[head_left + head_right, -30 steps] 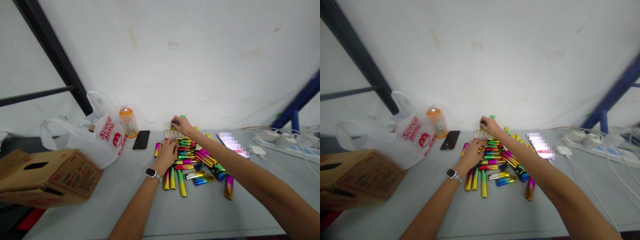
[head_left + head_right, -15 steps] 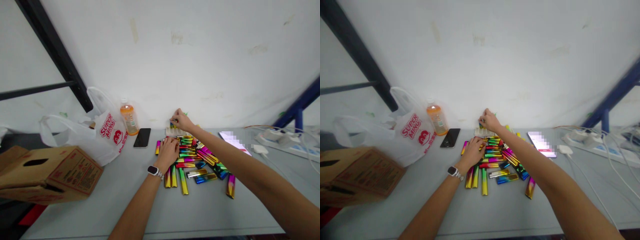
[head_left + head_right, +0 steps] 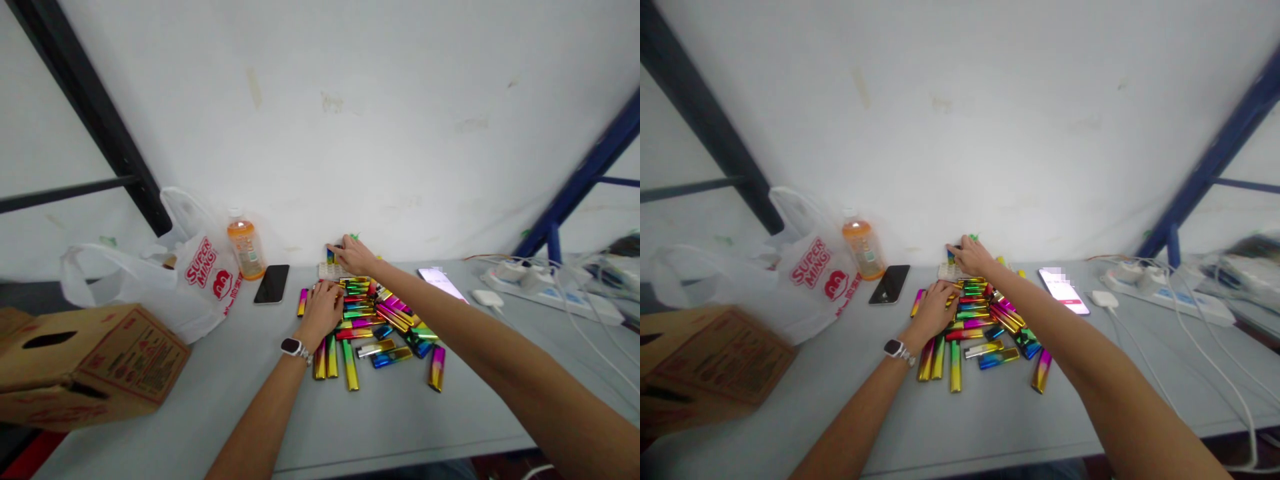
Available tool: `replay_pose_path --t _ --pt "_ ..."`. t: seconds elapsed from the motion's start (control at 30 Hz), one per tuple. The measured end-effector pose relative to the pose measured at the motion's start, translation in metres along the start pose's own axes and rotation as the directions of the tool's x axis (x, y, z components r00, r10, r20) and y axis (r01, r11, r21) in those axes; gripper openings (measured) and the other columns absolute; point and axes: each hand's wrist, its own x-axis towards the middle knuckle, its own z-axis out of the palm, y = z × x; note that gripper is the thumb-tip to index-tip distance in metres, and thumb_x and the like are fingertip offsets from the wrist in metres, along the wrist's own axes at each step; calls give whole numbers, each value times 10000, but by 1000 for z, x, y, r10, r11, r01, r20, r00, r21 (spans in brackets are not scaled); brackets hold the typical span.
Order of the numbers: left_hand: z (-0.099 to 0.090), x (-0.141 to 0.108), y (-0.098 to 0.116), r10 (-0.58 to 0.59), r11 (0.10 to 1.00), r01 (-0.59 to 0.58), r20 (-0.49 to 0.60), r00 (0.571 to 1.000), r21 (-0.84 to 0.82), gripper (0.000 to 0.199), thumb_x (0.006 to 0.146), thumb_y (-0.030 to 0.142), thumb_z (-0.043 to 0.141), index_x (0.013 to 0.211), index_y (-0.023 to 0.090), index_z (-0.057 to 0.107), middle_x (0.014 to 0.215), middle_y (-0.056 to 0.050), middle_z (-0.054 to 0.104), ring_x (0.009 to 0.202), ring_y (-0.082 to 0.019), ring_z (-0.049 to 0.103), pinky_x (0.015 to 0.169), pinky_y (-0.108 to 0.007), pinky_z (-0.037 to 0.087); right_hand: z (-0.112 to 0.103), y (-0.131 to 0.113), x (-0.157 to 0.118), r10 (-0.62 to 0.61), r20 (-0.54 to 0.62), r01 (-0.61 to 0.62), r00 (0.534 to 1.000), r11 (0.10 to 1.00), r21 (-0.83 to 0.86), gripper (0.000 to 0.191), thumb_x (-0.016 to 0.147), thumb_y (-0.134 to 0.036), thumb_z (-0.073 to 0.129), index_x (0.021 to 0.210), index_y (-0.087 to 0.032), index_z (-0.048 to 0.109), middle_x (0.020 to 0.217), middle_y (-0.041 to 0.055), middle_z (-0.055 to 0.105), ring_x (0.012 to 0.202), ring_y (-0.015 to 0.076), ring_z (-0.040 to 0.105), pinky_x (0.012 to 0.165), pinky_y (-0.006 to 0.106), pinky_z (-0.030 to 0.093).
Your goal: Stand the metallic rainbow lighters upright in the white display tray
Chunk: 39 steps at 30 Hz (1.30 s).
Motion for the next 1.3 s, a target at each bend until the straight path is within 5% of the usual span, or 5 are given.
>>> replay_pose_path --t 0.17,0.57,0.77,1.07,1.3 --pt "0 0 0 2 1000 -2 0 1000 -3 199 950 224 488 1058 223 655 1176 -72 626 1104 -250 545 943 -407 419 5 -6 -27 69 -119 -49 991 986 162 493 849 -167 539 1339 -133 588 1119 138 501 1002 258 505 930 378 402" --pt "-4 0 3 -15 1000 14 31 999 10 215 964 222 462 1078 222 644 1188 -70 616 1131 -238 532 954 -396 413 -5 0 -39 30 233 -31 972 1000 -1 215 871 -303 606 941 -171 760 1040 153 631 1027 294 558 873 372 423" --pt "-2 1 2 -14 1000 14 30 999 12 212 961 239 474 1080 225 648 1192 -69 614 1132 -246 533 948 -400 414 -10 5 -50 35 -43 -19 998 949 314 246 952 -360 543 955 -148 667 1030 139 648 991 254 584 896 383 436" --pt "0 2 1 1 1000 -1 9 1000 16 200 973 277 470 1048 225 649 1176 -65 623 1108 -244 545 935 -393 424 -16 -41 -108 491 -14 13 871 7 1000 379 843 -509 659 1049 -259 463 824 0 707 748 174 667 722 321 522" --pt "3 4 0 18 1000 -18 4 1000 10 184 962 293 500 1047 227 648 1167 -64 630 1116 -243 550 948 -388 433 -18 -52 -120 526 192 -76 829 -234 969 350 787 -533 686 882 -244 512 572 -92 443 447 81 355 406 203 277"
